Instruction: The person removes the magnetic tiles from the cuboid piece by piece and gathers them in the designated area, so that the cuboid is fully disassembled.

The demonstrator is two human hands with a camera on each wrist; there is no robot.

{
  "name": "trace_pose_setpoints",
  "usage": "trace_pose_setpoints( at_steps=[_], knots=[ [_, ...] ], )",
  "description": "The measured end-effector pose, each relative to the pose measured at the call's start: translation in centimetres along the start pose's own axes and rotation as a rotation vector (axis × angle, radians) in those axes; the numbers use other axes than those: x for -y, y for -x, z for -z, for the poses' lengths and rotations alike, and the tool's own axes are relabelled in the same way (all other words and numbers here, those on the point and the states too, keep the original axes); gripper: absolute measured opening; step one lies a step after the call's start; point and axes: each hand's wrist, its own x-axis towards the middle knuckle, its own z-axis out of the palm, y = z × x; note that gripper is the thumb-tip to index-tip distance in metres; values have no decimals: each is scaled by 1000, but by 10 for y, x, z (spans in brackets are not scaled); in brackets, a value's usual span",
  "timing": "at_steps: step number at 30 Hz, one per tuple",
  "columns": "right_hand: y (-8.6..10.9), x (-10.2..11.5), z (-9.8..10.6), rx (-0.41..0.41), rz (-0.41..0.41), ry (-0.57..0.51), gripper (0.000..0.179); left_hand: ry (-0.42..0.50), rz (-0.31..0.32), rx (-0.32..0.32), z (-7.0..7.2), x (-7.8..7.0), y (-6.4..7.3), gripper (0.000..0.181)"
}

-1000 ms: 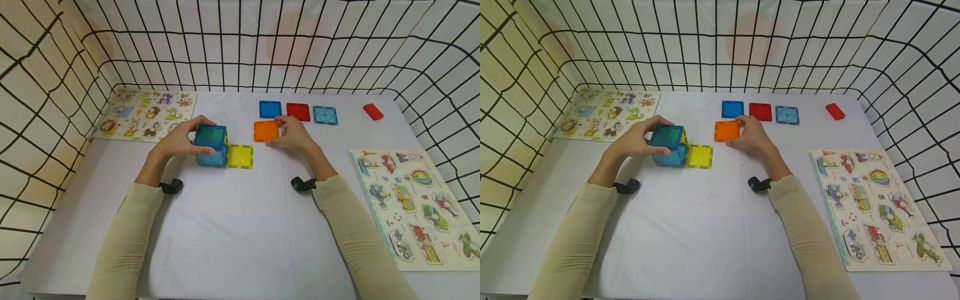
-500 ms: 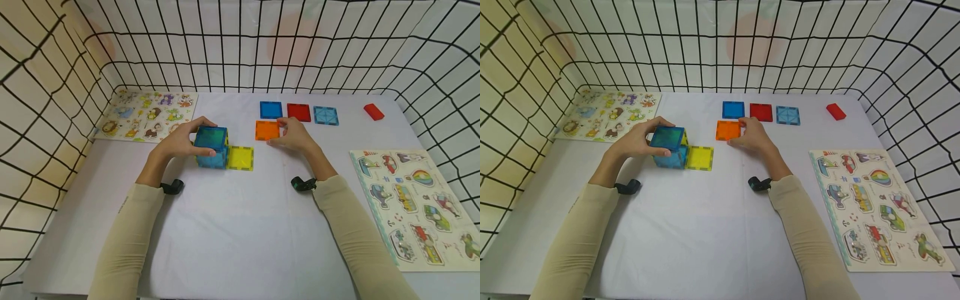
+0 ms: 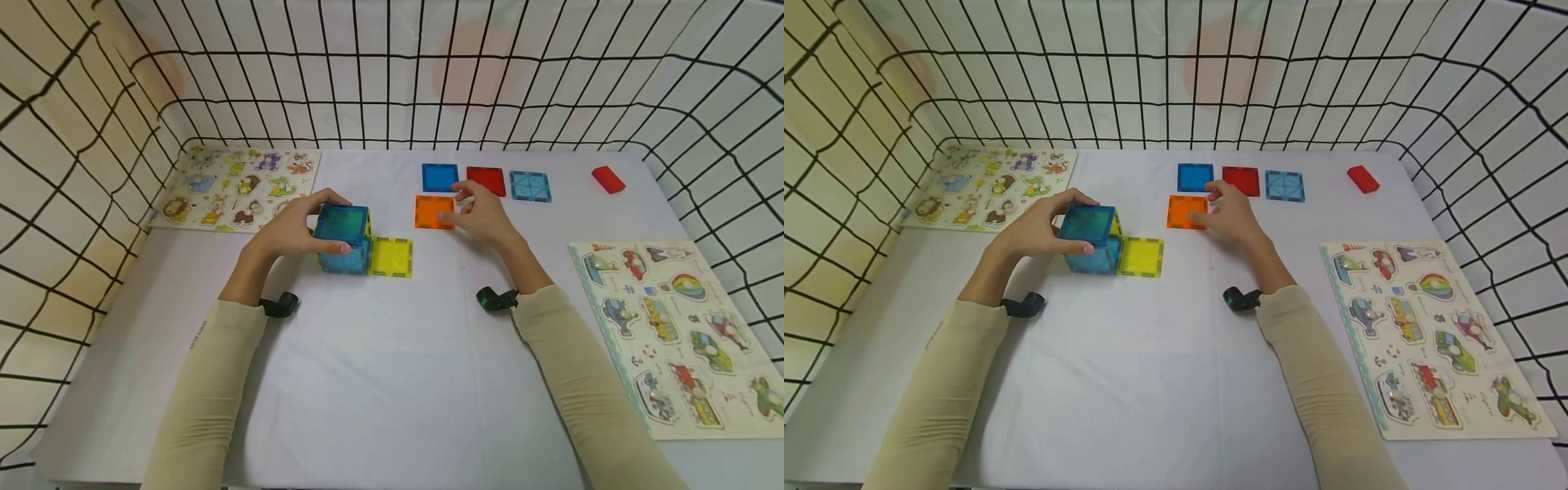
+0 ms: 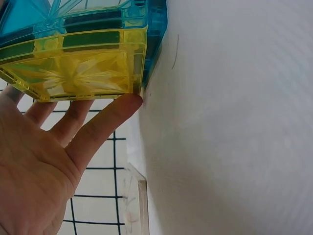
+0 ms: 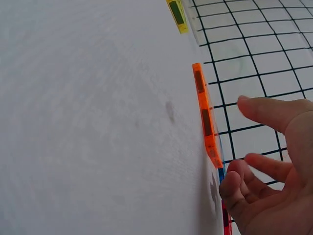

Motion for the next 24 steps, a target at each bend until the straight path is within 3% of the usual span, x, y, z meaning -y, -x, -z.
trace_pose_setpoints(
  at_steps=[8,18,24],
  knots=[
    [10,9,-1,67,144,-23,62,-48,-6,-31,2,-1,0,64],
    [28,36,-19,181,275,93,80,-65,-31,-36,2,-3,-1,64],
    [35,47,-32,256,302,136,86,-70,-43,-35,1,-2,-3,63]
  ],
)
